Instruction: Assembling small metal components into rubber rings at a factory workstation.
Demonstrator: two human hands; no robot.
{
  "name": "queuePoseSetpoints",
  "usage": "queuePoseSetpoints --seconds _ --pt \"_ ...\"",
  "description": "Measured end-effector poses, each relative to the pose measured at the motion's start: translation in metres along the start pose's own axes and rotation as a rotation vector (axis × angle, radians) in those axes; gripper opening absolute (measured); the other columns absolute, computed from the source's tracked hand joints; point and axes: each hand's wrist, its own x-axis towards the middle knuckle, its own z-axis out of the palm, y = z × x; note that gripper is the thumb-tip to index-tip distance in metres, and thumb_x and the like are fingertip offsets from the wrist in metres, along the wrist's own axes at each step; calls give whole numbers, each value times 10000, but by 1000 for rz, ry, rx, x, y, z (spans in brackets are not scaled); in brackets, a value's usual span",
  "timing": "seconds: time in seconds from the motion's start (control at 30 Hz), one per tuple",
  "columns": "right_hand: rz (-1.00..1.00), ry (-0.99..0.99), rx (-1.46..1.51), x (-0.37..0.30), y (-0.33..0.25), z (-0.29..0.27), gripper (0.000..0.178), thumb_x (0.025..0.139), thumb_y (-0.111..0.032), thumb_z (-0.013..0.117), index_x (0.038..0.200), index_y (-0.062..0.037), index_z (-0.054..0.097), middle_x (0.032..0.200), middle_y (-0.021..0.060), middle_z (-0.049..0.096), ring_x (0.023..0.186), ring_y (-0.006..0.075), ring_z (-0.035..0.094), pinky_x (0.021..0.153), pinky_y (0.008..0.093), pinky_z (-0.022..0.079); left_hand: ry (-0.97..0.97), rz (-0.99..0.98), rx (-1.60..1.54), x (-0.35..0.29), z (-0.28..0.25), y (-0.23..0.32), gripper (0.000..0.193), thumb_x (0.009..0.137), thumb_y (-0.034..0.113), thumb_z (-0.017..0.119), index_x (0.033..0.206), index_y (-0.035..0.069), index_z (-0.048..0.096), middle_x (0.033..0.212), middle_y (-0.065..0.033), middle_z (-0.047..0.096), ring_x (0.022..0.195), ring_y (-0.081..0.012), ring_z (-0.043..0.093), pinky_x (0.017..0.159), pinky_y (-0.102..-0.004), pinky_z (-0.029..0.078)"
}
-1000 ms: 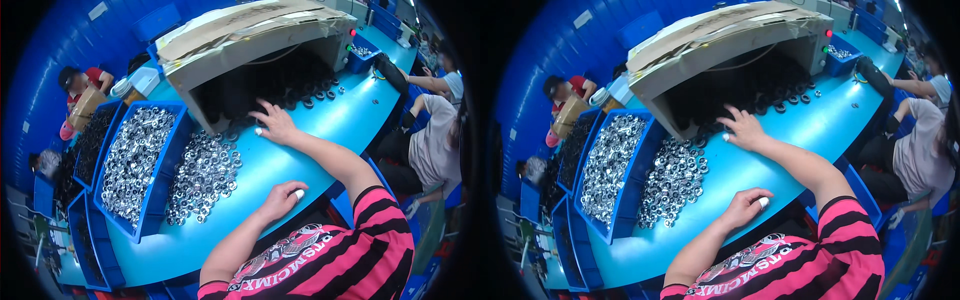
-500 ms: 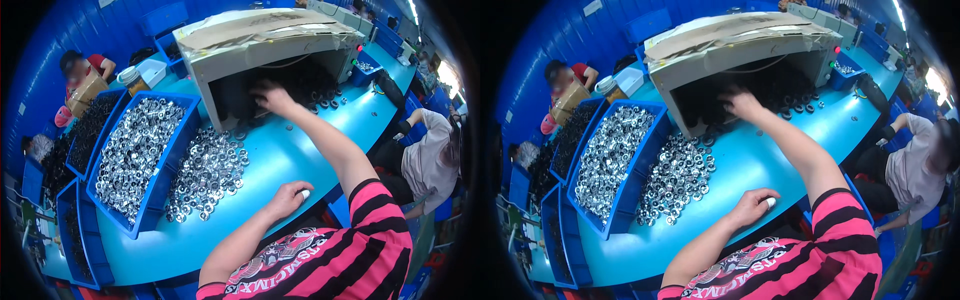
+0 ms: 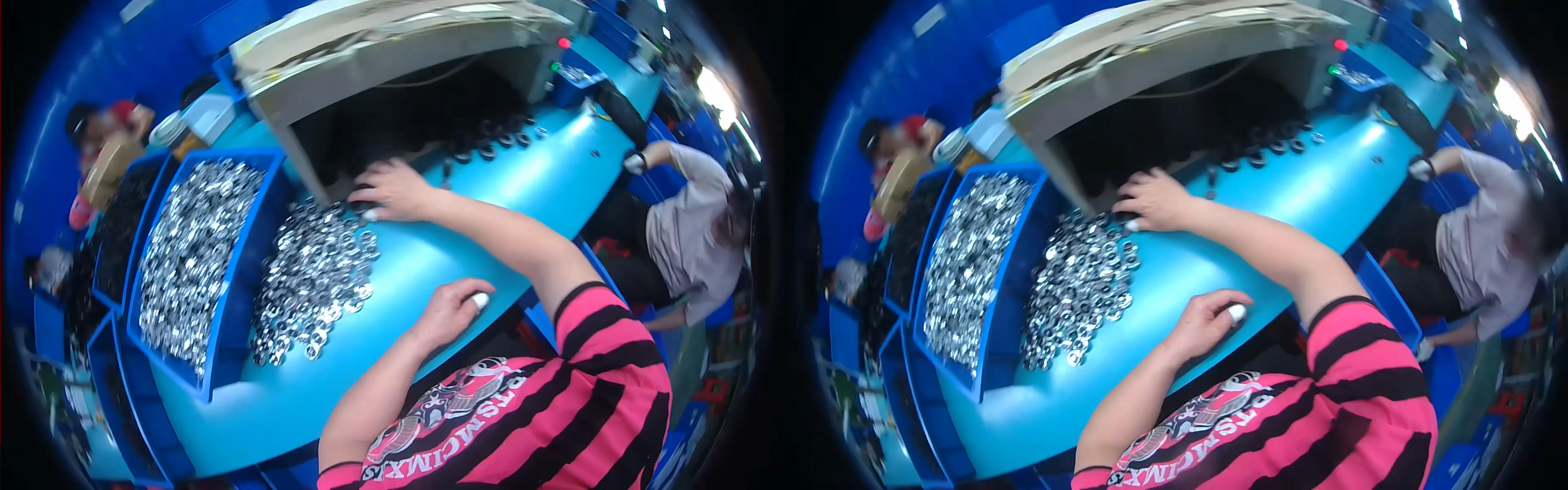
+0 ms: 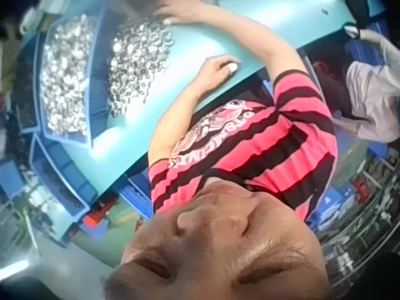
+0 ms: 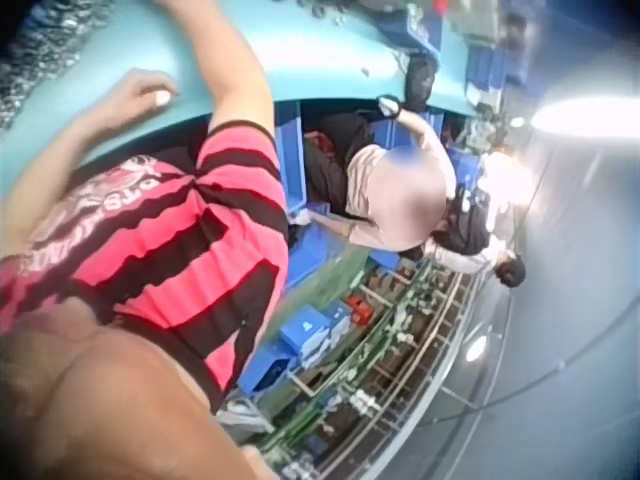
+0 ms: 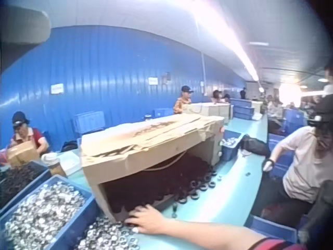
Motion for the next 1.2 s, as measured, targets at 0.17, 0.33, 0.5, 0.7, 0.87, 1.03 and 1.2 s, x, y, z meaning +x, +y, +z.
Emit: queuePoseSetpoints --seconds 0.17,0.33,0.5,0.7,0.87,1.03,1.2 --pt "115 -23 -3 -2 8 9 456 806 -449 734 1165 -178 660 1125 58 610 1124 290 579 934 487 473 1 -30 -1 2 2 0 207 979 28 626 1167 30 710 945 -3 703 813 -68 607 745 -244 513" --pt "156 74 247 -15 12 21 490 799 -423 756 1133 -91 622 1084 126 637 1008 334 662 823 461 565 5 -36 -5 1 2 -2 203 980 28 624 1164 30 711 952 6 701 812 -62 604 741 -235 508" --pt "80 2 223 -24 32 8 461 802 -374 765 1140 -90 635 1071 108 645 915 327 697 751 442 588 8 -18 14 1 2 1 199 981 29 627 1159 33 714 957 8 698 809 -59 604 740 -235 511" --pt "125 177 -96 -27 87 -16 486 831 -359 725 1237 -103 650 1129 124 642 939 333 693 774 425 599 -8 -36 -24 3 3 2 200 981 33 635 1164 36 716 955 6 697 804 -58 602 740 -236 512" --pt "548 543 116 -35 103 -53 515 860 -324 737 1293 -65 632 1136 167 638 987 322 672 877 403 547 -11 -21 -62 3 2 -5 219 979 36 641 1188 40 707 963 -5 697 807 -63 611 729 -238 513" --pt "494 423 624 -57 19 -73 533 858 -152 762 1356 -38 609 1096 98 633 921 188 649 835 309 540 119 -64 -466 -5 -17 5 323 1032 120 554 1349 72 598 974 -63 696 789 -130 641 688 -266 520" --pt "232 257 886 -69 -62 -75 447 845 -132 732 1283 -66 665 1186 72 648 1065 216 630 929 352 490 427 89 -971 -11 -49 14 520 1104 467 413 1430 67 477 1030 -107 679 766 -163 645 640 -289 533"
